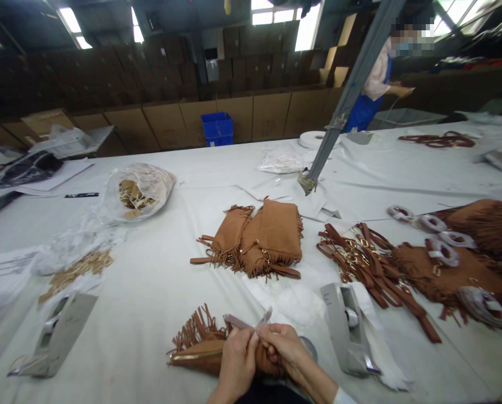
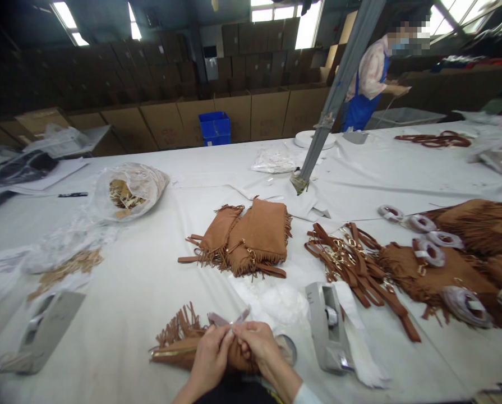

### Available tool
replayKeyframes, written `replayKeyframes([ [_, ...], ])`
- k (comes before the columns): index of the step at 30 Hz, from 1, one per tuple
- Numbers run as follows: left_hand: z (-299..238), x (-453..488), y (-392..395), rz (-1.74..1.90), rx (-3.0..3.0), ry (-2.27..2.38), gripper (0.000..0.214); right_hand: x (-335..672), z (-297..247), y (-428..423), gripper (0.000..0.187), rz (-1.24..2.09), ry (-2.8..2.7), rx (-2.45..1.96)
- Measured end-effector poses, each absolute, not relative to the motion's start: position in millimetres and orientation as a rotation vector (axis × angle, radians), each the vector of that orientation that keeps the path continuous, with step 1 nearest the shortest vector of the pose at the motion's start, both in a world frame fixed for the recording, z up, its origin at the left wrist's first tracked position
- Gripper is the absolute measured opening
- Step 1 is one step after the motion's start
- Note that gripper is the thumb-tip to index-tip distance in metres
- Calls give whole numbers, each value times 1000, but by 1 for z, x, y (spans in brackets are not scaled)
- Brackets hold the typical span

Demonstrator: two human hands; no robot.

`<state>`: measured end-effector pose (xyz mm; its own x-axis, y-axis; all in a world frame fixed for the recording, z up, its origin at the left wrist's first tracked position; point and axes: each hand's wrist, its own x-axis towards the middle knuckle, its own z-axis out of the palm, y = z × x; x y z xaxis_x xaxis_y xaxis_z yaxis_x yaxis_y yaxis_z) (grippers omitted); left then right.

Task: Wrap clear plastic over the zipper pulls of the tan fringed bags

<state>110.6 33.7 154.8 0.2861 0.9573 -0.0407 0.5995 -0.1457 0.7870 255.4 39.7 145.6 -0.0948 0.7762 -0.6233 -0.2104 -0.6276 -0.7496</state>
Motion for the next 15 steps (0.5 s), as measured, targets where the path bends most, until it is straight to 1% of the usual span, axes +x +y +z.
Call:
replayKeyframes([
  [5,154,107,31,753,1656,1444,31,252,152,46,40,1685,-805,-1535],
  [8,153,106,30,830,1587,1495,36,251,150,51,38,1649,-903,-1550],
  [12,156,107,34,790,1484,1428,30,254,147,57,35,1587,-1090,-1547],
  [15,159,110,41,768,1320,1390,29,261,152,61,35,1410,-1296,-1591],
])
